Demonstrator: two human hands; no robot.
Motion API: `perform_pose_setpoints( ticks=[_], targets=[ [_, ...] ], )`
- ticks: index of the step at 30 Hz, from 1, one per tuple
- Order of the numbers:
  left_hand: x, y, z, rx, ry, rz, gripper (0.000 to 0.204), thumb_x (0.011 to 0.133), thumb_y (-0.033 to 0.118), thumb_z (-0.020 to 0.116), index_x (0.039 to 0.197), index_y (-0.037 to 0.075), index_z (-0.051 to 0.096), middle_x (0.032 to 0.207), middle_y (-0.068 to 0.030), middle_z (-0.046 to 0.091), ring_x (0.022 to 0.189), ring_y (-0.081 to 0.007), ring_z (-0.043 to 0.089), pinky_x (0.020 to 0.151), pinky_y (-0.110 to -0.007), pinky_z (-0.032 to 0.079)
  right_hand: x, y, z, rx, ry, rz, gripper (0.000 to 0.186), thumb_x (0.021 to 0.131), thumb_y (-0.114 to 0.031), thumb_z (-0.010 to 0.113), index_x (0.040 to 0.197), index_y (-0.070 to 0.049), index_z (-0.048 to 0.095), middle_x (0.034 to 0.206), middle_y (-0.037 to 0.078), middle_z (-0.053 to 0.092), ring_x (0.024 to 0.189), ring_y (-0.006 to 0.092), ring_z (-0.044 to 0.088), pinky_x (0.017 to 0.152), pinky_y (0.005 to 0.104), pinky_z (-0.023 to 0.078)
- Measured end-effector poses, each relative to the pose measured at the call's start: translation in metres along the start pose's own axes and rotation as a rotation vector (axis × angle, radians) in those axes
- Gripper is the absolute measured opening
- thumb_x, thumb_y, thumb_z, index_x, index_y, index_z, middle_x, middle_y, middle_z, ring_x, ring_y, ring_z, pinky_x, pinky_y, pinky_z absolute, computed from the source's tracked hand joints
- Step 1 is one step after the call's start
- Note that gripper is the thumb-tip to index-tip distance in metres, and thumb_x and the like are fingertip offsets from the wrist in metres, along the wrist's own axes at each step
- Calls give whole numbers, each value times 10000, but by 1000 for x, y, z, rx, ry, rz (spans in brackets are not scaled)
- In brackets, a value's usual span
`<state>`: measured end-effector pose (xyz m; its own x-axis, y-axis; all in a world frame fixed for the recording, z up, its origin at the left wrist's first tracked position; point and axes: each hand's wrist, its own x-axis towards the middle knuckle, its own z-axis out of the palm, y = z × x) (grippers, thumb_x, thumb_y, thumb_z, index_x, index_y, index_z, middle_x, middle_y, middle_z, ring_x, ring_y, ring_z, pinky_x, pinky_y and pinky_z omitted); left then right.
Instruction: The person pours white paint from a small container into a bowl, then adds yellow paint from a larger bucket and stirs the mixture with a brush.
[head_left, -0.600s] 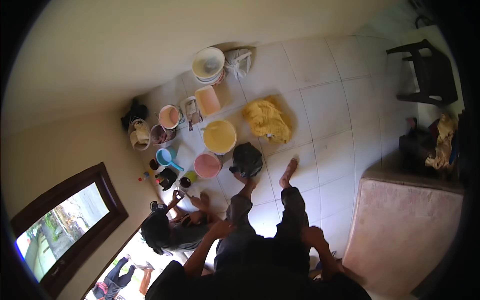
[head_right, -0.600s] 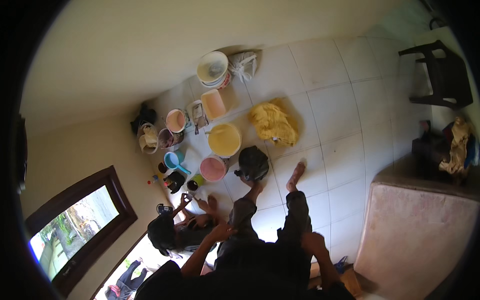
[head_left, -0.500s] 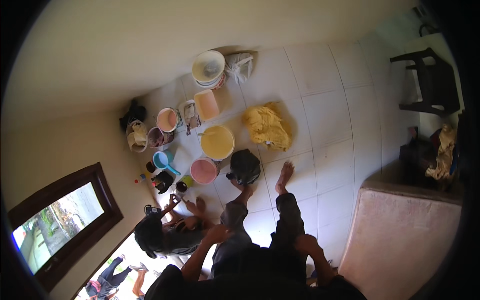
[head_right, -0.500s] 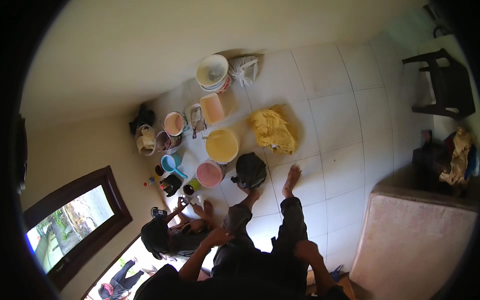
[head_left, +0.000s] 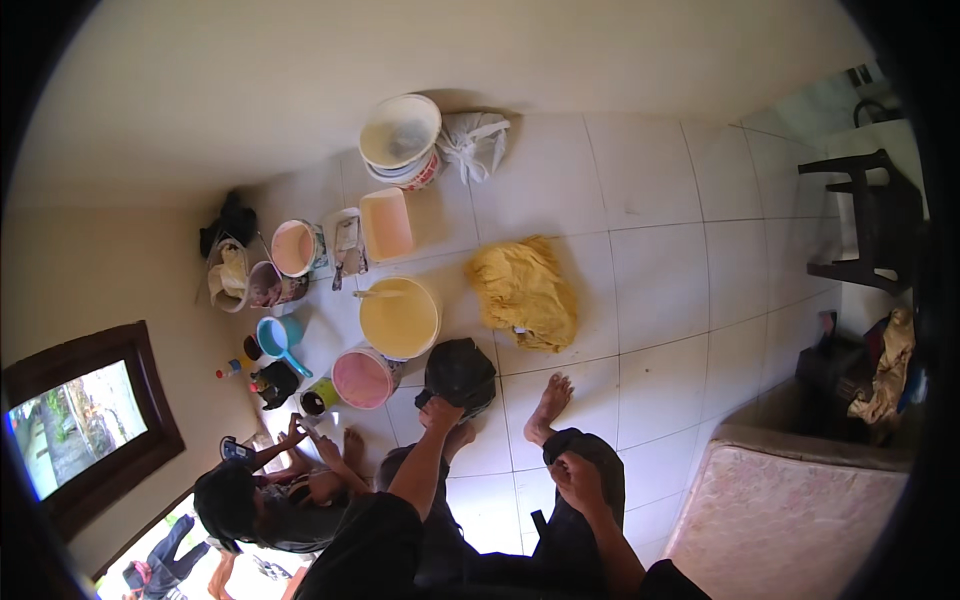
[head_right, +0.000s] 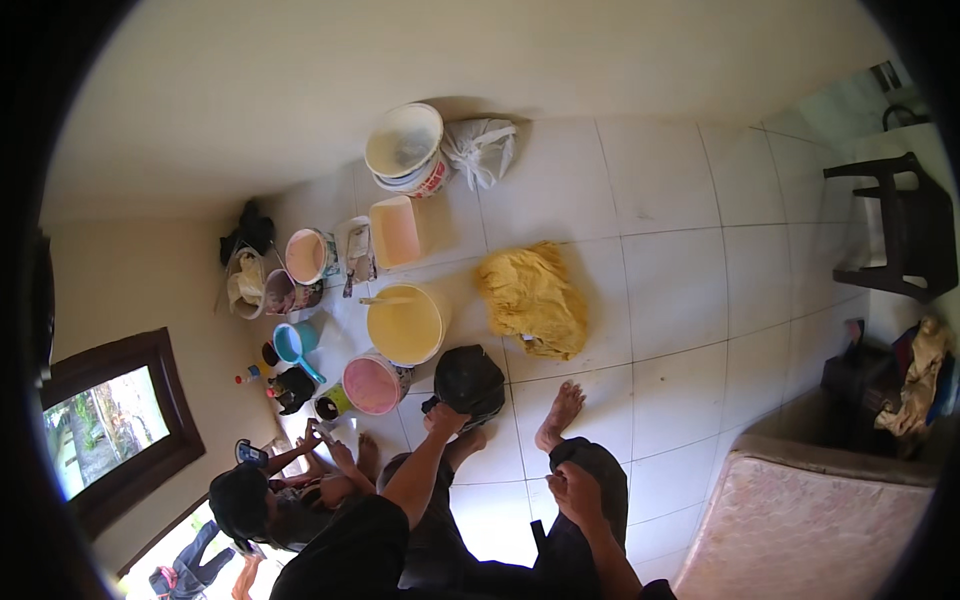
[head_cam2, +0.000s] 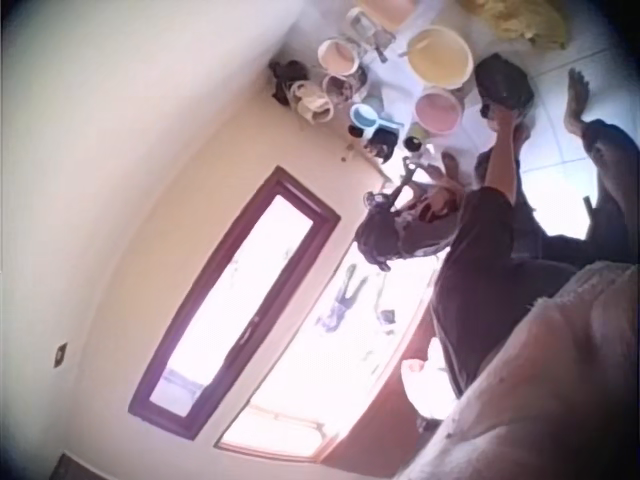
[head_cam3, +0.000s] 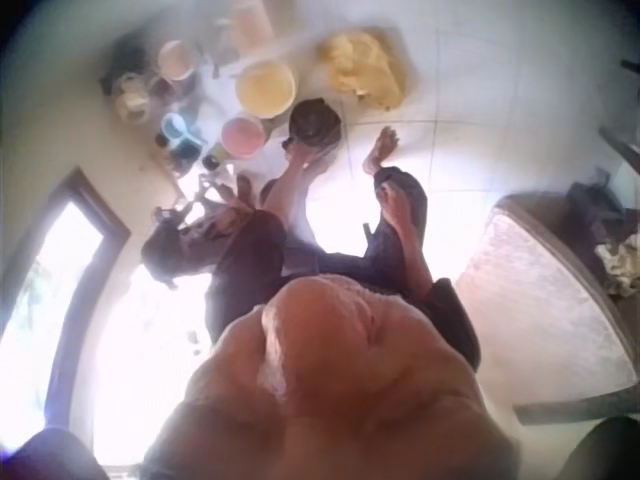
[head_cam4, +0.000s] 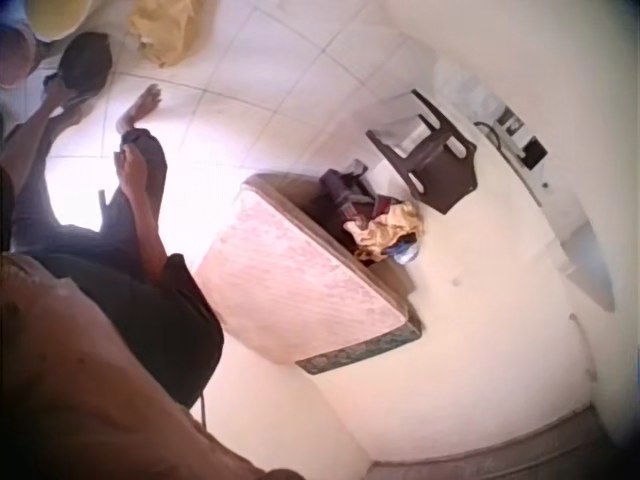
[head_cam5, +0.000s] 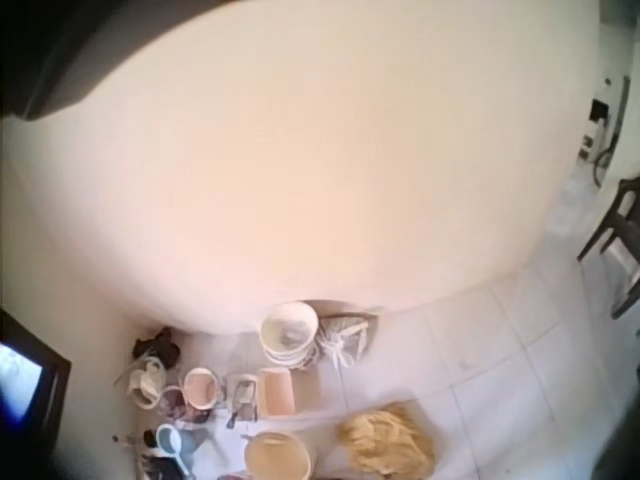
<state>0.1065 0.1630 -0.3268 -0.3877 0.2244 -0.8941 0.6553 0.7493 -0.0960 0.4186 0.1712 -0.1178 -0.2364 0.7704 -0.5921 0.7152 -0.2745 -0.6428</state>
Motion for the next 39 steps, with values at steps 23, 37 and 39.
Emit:
perform_pose_setpoints(
  ticks=[23,37,39],
  targets=[
    [16,41,40,-381,484,781,103,820,18,557,892,-22,617,787,-308,636,739,-495,634,666,-564,487,17,21,18,-234,-28,49,174,866,-208,740,908,-72,640,844,116,683,771,323,687,672,423,533],
    [65,251,-48,-540,613,988,41,837,50,549,820,17,566,791,-316,612,807,-522,610,695,-570,467,32,33,7,-211,22,9,185,842,-194,770,917,-81,644,823,92,678,747,278,687,665,374,538],
    [85,277,-59,-512,623,1051,62,838,62,554,845,20,598,825,-300,643,844,-502,634,716,-549,500,39,31,2,-184,39,-8,180,842,-185,766,913,-69,648,827,101,682,758,288,688,679,377,542]
  ],
)
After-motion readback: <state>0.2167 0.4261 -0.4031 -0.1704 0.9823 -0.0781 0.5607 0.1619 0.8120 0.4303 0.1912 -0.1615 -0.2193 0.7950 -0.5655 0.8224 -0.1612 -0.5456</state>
